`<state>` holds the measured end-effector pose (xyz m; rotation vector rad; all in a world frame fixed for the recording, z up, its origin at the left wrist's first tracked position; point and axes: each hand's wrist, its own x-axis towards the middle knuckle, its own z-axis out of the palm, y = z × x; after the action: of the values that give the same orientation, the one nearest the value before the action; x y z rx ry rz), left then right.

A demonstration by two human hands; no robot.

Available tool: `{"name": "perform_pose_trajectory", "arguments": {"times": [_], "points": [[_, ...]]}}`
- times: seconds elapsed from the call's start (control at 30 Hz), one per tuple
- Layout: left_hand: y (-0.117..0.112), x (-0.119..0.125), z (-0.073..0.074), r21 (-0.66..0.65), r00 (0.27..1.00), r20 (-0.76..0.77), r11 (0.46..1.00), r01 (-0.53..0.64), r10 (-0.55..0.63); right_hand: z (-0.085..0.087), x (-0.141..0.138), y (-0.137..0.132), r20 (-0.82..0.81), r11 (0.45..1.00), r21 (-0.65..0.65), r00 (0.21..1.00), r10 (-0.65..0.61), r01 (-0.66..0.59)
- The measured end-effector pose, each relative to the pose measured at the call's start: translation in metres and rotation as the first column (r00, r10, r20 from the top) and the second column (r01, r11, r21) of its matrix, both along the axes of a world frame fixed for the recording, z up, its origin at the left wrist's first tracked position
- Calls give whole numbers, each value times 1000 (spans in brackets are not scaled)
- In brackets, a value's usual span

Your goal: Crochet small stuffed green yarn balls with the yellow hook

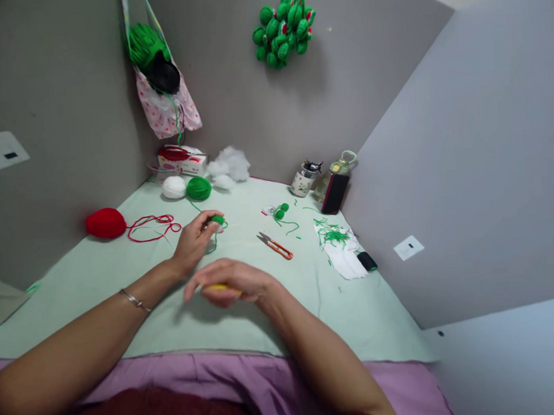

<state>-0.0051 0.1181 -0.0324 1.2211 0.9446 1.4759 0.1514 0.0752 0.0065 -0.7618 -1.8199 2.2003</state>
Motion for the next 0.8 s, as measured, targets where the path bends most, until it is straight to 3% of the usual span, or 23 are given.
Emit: {"name": "perform_pose_trajectory", "arguments": {"times": [0.03, 0.07, 0.1, 0.13, 0.17, 0.23, 0.3, 0.33, 0.5, 0.8], "points": [[1, -1, 0, -9, 1000, 15, 1000, 4, -4, 0, -3, -4, -12, 995, -38, 996, 93, -93], [3, -1, 0, -21, 999, 31, 1000, 18, -17, 0, -4, -6, -25, 997, -21, 997, 76, -77], [3, -1, 1, -35, 998, 48, 999, 40, -38, 0, -3, -5, -58, 997, 48, 997, -52, 55], [3, -1, 2, -49, 996, 65, 997, 66, -63, 0, 0, -2, -93, 961, 148, 971, -222, 234], [3, 0, 3, -62, 993, 81, 994, 94, -89, -1, 3, 2, -131, 875, 255, 911, -391, 412], [1, 2, 4, -84, 985, 106, 986, 144, -135, -4, 10, 13, -191, 620, 472, 759, -622, 627], [-2, 5, 5, -101, 978, 123, 978, 184, -171, -9, 14, 23, -224, 487, 552, 683, -696, 677], [-3, 6, 4, -108, 974, 129, 974, 200, -186, -12, 14, 26, -230, 455, 574, 666, -709, 681], [-7, 10, 0, -123, 965, 146, 964, 236, -218, -19, 6, 26, -209, 395, 629, 636, -743, 669], [-5, 7, 0, -86, 917, 204, 927, 365, -342, -24, 9, 30, -211, 377, 571, 574, -791, 729]]}}
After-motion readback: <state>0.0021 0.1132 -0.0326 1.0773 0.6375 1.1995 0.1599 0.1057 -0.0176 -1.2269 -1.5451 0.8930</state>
